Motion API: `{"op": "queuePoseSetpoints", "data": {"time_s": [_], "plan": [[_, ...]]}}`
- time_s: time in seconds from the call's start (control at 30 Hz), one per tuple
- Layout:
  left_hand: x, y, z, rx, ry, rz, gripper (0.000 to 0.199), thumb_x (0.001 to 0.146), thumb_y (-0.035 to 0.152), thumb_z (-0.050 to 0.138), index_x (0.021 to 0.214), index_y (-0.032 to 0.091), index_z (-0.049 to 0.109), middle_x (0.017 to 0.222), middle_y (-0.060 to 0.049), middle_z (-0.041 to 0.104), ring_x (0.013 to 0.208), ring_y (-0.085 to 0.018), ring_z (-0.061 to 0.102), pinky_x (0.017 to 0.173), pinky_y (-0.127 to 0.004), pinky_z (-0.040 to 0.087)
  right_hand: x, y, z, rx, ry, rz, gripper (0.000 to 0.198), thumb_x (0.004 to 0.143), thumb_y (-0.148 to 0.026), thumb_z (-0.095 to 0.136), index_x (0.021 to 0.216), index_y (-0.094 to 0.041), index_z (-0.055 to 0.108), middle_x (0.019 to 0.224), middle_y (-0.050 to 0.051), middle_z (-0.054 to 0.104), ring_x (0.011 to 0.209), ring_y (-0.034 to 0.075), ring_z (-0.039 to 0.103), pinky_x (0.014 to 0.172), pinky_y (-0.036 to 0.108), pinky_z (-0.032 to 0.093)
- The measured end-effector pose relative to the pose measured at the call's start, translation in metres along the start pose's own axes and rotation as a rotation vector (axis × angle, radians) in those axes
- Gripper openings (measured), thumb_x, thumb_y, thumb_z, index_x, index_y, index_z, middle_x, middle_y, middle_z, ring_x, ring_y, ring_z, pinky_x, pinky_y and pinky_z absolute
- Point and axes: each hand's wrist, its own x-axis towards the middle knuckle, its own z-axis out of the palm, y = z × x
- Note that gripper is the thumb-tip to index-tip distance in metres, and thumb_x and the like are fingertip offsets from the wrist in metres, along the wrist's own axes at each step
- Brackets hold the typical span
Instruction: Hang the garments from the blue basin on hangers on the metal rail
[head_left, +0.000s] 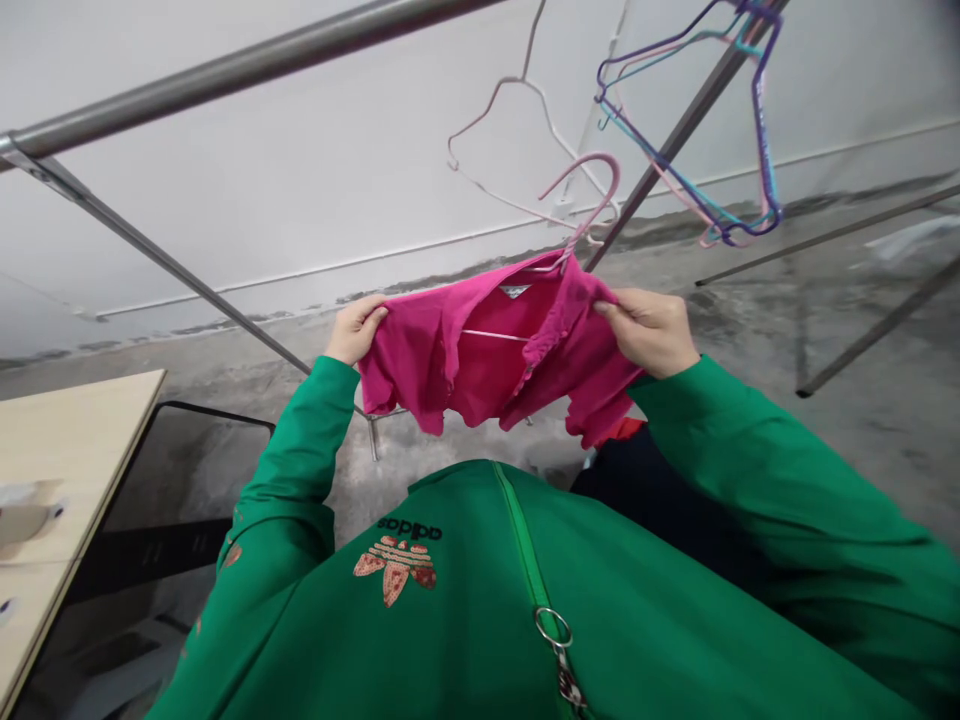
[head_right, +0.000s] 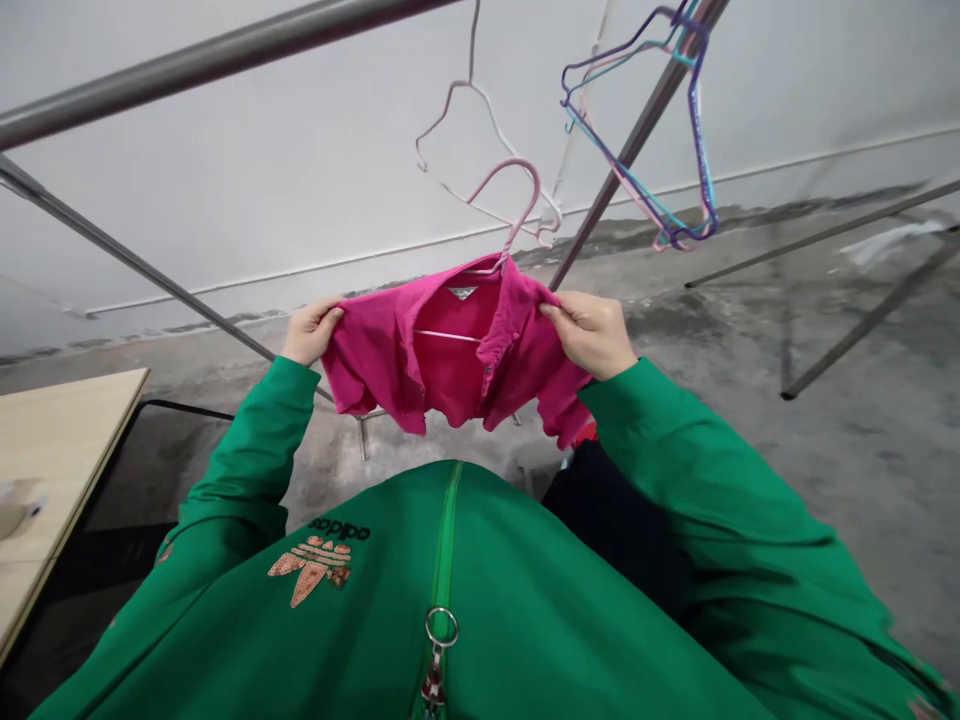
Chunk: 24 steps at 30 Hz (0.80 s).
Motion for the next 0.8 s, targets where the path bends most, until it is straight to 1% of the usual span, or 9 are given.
{"op": "queuePoseSetpoints", "data": {"time_s": [0.1, 0.17, 0.27, 0.37, 0.47, 0.67, 0.8], "plan": [[0.003, 0.007, -0.003, 0.226, 0.022, 0.107, 0.049, 0.096, 0.053, 0.03, 0.091, 0.018, 0.065, 0.091, -0.009, 0.067, 0.092, -0.022, 0.062, 0.088, -0.036, 0.047, 0.001, -0.004, 0.005, 0.052, -0.036, 0.031, 0.033, 0.087, -0.043, 0.052, 0.08, -0.016, 0.069, 0.072, 0.008, 0.069, 0.065, 0.016, 0.06, 0.063, 0.026, 0.045], [0.004, 0.012, -0.004, 0.351, 0.026, 0.155, 0.053, 0.097, 0.052, 0.024, 0.087, 0.017, 0.062, 0.09, -0.011, 0.065, 0.09, -0.024, 0.06, 0.086, -0.038, 0.045, 0.002, -0.005, 0.01, 0.086, -0.051, 0.054, 0.036, 0.086, -0.048, 0.052, 0.079, -0.017, 0.069, 0.072, 0.007, 0.068, 0.065, 0.016, 0.06, 0.062, 0.027, 0.045], [0.005, 0.016, -0.007, 0.462, -0.022, 0.174, 0.054, 0.099, 0.048, 0.017, 0.089, 0.015, 0.058, 0.09, -0.013, 0.063, 0.087, -0.024, 0.059, 0.082, -0.038, 0.042, 0.003, -0.004, 0.015, 0.101, -0.069, 0.06, 0.04, 0.087, -0.053, 0.05, 0.072, -0.019, 0.065, 0.063, 0.005, 0.062, 0.059, 0.015, 0.055, 0.058, 0.028, 0.042], [0.008, 0.021, -0.012, 0.541, -0.065, 0.175, 0.05, 0.099, 0.047, 0.018, 0.09, 0.015, 0.056, 0.088, -0.014, 0.062, 0.084, -0.025, 0.058, 0.081, -0.038, 0.04, 0.003, -0.002, 0.017, 0.077, -0.099, 0.053, 0.044, 0.088, -0.055, 0.047, 0.062, -0.021, 0.055, 0.054, 0.002, 0.049, 0.052, 0.014, 0.046, 0.054, 0.028, 0.036], [0.012, 0.028, -0.017, 0.607, -0.075, 0.194, 0.046, 0.099, 0.044, 0.02, 0.09, 0.016, 0.055, 0.09, -0.014, 0.062, 0.084, -0.026, 0.058, 0.081, -0.038, 0.038, 0.002, -0.001, 0.018, 0.072, -0.112, 0.051, 0.048, 0.088, -0.056, 0.046, 0.056, -0.02, 0.045, 0.05, 0.0, 0.04, 0.05, 0.012, 0.04, 0.052, 0.027, 0.032], [0.02, 0.048, -0.024, 0.71, -0.078, 0.246, 0.044, 0.099, 0.04, 0.021, 0.086, 0.016, 0.056, 0.087, -0.013, 0.062, 0.082, -0.026, 0.058, 0.078, -0.037, 0.036, -0.002, -0.001, 0.023, 0.125, -0.071, 0.09, 0.049, 0.086, -0.057, 0.047, 0.056, -0.019, 0.042, 0.05, 0.0, 0.039, 0.05, 0.01, 0.039, 0.052, 0.026, 0.031], [0.023, 0.061, -0.024, 0.742, -0.121, 0.251, 0.043, 0.099, 0.037, 0.022, 0.087, 0.015, 0.057, 0.087, -0.015, 0.062, 0.082, -0.027, 0.058, 0.077, -0.039, 0.036, -0.002, -0.002, 0.025, 0.133, -0.068, 0.095, 0.049, 0.086, -0.055, 0.048, 0.054, -0.019, 0.037, 0.05, 0.0, 0.038, 0.05, 0.01, 0.038, 0.052, 0.025, 0.031]]}}
